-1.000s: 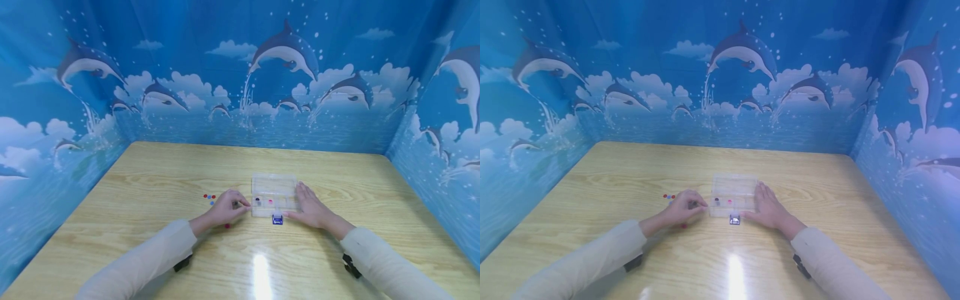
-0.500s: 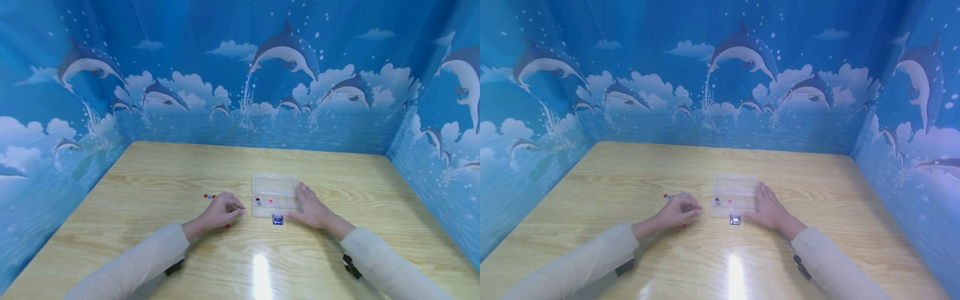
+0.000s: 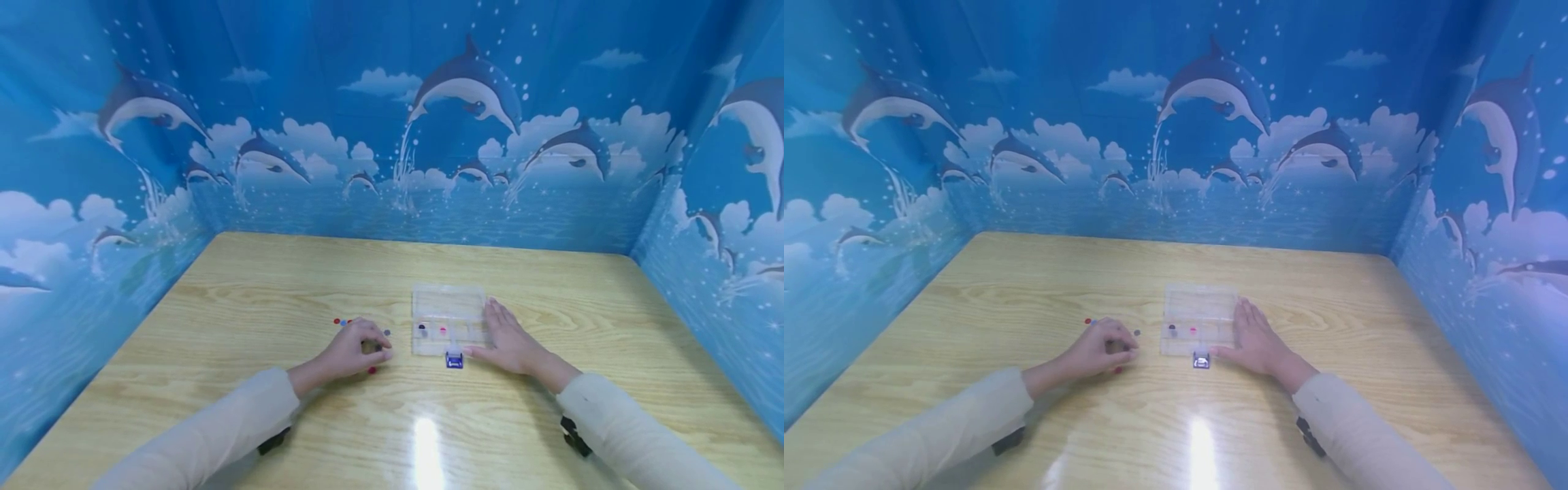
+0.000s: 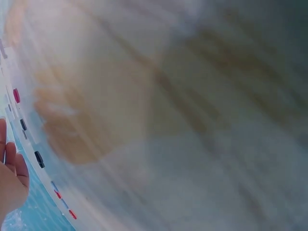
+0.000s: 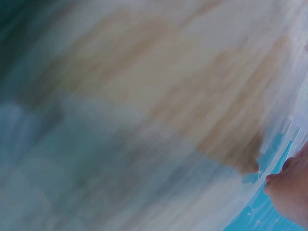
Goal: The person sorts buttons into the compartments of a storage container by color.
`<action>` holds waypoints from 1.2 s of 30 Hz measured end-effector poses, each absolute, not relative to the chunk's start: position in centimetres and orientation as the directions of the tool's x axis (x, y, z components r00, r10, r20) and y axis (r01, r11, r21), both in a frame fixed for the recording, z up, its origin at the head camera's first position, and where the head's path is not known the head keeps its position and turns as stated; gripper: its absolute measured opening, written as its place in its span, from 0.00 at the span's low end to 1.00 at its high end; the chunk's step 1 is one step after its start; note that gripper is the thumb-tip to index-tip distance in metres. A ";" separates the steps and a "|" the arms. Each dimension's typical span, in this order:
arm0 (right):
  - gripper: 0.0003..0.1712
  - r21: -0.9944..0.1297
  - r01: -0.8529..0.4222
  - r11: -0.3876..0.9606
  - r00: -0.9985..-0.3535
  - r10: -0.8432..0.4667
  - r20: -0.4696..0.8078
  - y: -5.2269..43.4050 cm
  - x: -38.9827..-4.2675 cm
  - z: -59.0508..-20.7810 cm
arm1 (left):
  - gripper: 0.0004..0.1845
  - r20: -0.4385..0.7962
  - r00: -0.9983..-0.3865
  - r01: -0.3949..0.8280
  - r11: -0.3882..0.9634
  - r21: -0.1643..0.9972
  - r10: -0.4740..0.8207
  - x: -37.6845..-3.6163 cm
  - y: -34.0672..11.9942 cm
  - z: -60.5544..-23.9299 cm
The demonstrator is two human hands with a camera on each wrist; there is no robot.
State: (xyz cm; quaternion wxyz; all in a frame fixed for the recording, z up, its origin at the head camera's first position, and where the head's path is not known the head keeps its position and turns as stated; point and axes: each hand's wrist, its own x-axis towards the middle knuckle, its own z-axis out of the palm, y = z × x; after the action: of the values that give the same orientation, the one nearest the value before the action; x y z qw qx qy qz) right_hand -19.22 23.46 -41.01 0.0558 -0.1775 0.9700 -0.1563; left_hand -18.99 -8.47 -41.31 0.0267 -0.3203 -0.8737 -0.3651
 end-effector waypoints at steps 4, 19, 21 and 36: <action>0.60 -0.321 -0.327 0.889 -0.931 -0.362 -0.053 23.5 -19.2 -41.1 | 0.08 0.265 -0.794 0.579 0.548 0.604 0.547 -18.8 -8.9 -41.4; 0.60 -0.323 -0.328 0.888 -0.931 -0.362 -0.052 23.6 -19.2 -41.2 | 0.09 0.241 -0.781 0.599 0.584 0.547 0.575 -18.5 -10.1 -41.4; 0.60 -0.319 -0.329 0.889 -0.931 -0.363 -0.051 23.6 -19.2 -41.2 | 0.09 0.239 -0.777 0.606 0.590 0.533 0.582 -18.4 -10.2 -41.5; 0.60 -0.310 -0.323 0.894 -0.934 -0.355 -0.049 23.6 -19.4 -41.2 | 0.06 0.259 -0.725 0.675 0.582 0.454 0.638 -18.7 -10.6 -41.8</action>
State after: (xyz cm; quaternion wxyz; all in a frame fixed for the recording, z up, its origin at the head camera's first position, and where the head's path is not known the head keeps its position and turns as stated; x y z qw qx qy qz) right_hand -19.40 23.56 -41.15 0.0524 -0.1745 0.9718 -0.1500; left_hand -18.70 -10.64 -41.83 0.0341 -0.3692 -0.8888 -0.2693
